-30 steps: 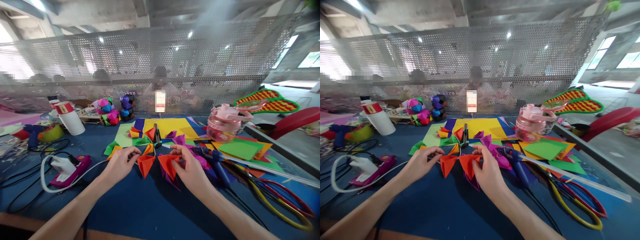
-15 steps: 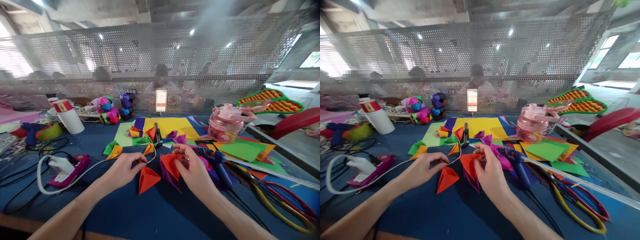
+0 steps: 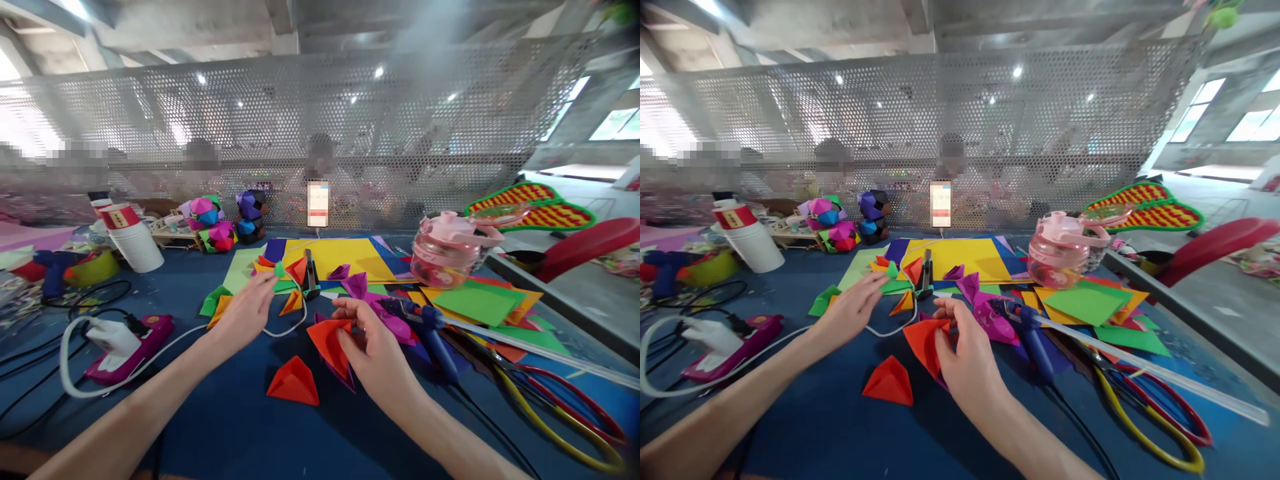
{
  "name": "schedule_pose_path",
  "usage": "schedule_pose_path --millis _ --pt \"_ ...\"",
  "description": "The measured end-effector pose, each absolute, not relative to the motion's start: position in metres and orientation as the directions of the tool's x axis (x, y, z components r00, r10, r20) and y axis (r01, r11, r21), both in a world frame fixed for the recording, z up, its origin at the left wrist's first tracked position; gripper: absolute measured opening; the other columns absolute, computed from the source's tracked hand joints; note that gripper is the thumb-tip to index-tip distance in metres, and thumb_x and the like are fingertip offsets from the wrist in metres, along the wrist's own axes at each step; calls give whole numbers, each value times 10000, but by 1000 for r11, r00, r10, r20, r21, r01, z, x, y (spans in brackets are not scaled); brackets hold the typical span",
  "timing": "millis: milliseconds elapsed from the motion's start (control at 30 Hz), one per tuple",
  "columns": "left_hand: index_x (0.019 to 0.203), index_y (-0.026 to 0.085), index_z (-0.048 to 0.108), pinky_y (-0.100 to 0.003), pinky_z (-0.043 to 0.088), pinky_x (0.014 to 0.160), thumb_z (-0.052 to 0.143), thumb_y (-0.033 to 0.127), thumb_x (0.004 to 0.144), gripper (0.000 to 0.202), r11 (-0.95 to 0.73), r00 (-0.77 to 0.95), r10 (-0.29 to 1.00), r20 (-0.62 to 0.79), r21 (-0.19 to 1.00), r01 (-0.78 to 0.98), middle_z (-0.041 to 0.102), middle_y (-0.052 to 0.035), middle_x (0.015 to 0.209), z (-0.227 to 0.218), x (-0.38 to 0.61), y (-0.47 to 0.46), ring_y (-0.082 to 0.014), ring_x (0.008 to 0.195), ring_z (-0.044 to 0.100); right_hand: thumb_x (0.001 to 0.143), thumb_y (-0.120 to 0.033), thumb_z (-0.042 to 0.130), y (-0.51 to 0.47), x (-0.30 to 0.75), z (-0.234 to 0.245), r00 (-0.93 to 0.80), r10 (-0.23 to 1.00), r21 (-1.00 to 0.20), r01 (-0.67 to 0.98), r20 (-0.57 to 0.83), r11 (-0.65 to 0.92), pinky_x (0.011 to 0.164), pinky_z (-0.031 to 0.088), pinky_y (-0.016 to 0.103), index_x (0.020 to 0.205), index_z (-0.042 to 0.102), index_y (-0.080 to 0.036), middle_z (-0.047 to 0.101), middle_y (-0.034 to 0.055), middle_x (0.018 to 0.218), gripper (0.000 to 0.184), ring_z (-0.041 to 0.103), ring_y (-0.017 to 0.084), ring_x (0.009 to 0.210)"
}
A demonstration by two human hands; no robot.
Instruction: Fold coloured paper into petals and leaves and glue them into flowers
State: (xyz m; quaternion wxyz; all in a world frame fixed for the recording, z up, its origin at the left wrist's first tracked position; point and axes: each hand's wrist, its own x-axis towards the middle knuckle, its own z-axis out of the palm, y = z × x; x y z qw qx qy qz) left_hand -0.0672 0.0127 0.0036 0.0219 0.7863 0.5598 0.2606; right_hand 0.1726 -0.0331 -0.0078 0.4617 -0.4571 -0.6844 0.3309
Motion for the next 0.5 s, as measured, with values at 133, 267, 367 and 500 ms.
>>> schedule_pose_path --millis 133,267,367,500 --pt "1256 162 581 -373 413 1044 312 269 977 403 -372 135 813 567 326 869 539 -114 1366 22 -67 1 -233 1275 491 833 -151 509 -34 173 -9 -172 927 -871 318 335 374 854 526 347 1178 529 -225 623 67 1069 353 622 193 969" --pt "895 218 697 -325 490 869 418 343 945 310 -370 229 880 416 298 880 723 -53 1023 25 -64 -5 -226 988 655 824 -130 502 -33 173 -11 -175 924 -870 314 339 379 838 531 341 1182 531 -225 632 67 1069 372 628 196 967" --pt "781 214 663 -316 486 818 464 403 920 308 -379 236 878 415 304 874 723 -41 1007 29 -58 -1 -223 934 659 812 -111 500 -33 174 -11 -180 921 -861 329 346 388 839 525 335 1173 536 -229 636 61 1068 382 629 194 966" --pt "857 201 650 -331 472 818 474 380 907 256 -394 269 894 359 342 853 721 -55 963 37 -42 21 -230 922 658 824 -103 481 -35 173 -9 -205 921 -851 358 331 385 869 508 337 1181 532 -240 640 51 1090 385 623 193 1005"
